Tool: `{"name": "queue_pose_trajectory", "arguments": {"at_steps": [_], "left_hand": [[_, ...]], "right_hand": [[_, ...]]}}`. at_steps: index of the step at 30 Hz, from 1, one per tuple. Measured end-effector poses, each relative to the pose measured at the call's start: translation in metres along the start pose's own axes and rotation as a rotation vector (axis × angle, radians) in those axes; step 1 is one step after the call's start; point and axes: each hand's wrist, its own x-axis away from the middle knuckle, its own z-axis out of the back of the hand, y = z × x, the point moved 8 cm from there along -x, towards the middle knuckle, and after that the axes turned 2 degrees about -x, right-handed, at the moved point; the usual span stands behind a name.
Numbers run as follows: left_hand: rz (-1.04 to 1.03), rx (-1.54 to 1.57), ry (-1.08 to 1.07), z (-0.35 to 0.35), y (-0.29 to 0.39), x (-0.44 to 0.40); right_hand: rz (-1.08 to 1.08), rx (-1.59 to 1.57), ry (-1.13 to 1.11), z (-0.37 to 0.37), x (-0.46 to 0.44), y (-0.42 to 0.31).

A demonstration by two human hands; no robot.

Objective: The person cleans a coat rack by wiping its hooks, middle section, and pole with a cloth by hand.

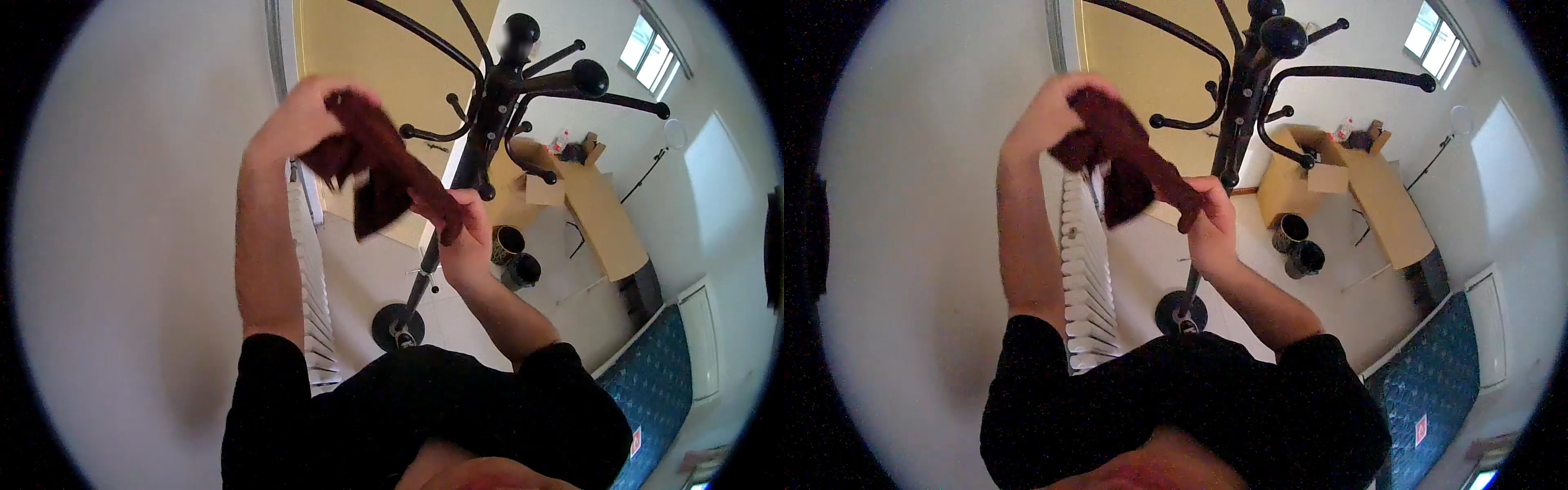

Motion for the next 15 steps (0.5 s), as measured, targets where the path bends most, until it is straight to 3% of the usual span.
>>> {"name": "queue_pose_trajectory", "arguments": {"at_steps": [3,4,6,8,11,15], "left_hand": [[-0.237,-0.272,0.36,-0.003,0.045,-0.032],[-0.248,-0.776,0.596,-0.012,0.064,-0.034],[-0.127,-1.061,0.714,-0.043,0.069,-0.043],[0.108,-1.003,0.426,-0.078,0.031,-0.064],[0.099,-0.766,0.104,-0.12,-0.003,-0.077],[0.041,-0.592,-0.127,-0.119,0.013,-0.066]], "right_hand": [[0.046,-0.02,0.031,0.011,0.003,0.015],[0.079,0.008,0.059,0.016,0.002,0.02],[0.145,0.066,0.116,0.026,0.0,0.03],[0.093,0.124,0.188,0.044,0.004,0.049],[-0.02,0.085,0.246,0.055,0.007,0.056],[-0.031,0.004,0.175,0.056,-0.007,0.05]]}}
